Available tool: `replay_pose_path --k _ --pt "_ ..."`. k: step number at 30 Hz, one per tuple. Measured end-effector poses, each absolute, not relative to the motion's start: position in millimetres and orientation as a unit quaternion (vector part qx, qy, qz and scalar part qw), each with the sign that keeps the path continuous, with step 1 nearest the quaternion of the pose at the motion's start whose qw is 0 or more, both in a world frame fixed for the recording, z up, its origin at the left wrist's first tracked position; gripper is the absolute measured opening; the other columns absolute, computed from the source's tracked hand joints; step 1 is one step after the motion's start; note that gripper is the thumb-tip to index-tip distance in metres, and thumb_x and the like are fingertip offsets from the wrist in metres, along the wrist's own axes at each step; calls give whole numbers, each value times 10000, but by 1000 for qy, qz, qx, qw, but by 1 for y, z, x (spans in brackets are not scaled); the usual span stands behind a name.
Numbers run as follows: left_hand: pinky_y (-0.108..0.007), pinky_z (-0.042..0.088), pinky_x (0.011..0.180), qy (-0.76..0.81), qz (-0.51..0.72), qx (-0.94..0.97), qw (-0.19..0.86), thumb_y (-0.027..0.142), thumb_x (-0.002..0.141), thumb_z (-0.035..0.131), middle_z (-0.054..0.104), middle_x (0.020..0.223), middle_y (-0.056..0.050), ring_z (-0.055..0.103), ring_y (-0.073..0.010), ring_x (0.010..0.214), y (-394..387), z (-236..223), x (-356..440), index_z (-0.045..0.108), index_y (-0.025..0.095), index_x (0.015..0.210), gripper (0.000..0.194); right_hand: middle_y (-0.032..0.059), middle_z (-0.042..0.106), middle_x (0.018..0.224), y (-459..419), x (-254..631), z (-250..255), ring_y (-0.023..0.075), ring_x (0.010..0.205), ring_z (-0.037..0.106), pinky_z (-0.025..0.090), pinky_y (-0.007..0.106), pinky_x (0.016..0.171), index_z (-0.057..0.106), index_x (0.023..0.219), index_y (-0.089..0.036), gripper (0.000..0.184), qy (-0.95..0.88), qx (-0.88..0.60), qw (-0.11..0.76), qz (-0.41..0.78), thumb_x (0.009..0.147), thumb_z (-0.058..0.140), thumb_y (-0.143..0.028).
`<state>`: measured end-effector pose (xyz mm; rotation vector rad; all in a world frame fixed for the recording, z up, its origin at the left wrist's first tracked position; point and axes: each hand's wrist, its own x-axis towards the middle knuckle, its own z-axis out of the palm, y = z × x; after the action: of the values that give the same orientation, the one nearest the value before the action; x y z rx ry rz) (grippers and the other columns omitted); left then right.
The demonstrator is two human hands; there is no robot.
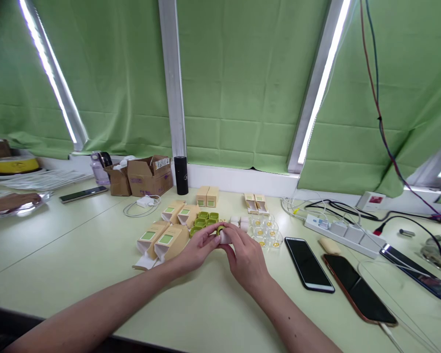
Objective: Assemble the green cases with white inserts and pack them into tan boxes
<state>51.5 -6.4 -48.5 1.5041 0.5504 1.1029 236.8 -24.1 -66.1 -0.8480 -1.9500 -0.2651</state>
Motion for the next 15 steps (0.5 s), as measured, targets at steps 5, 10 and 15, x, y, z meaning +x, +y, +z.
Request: replay_pose_path --k 5,10,15 --pt "-425 603 940 256 465 646 549 544 902 752 724 1168 -132 702 -272 1067 -5 -51 51 636 182 1397 624 141 730 1324 -26 235 -66 279 1220 721 667 442 948 554 1392 -244 370 -804 -344 469 -123 1033 531 -157" --pt "-377 602 832 260 471 646 542 526 903 755 717 1073 -106 682 -212 911 -5 -52 52 644 173 1370 596 152 730 1324 -28 234 -64 285 1218 723 662 446 952 572 1381 -224 370 -803 -342 467 -142 1027 512 -134" --pt "-373 602 836 252 493 634 540 539 880 773 731 1073 -111 689 -226 941 -6 -49 55 682 157 1293 570 162 734 1308 -29 231 -61 283 1197 733 667 442 933 584 1374 -205 365 -800 -333 473 -156 1031 494 -120"
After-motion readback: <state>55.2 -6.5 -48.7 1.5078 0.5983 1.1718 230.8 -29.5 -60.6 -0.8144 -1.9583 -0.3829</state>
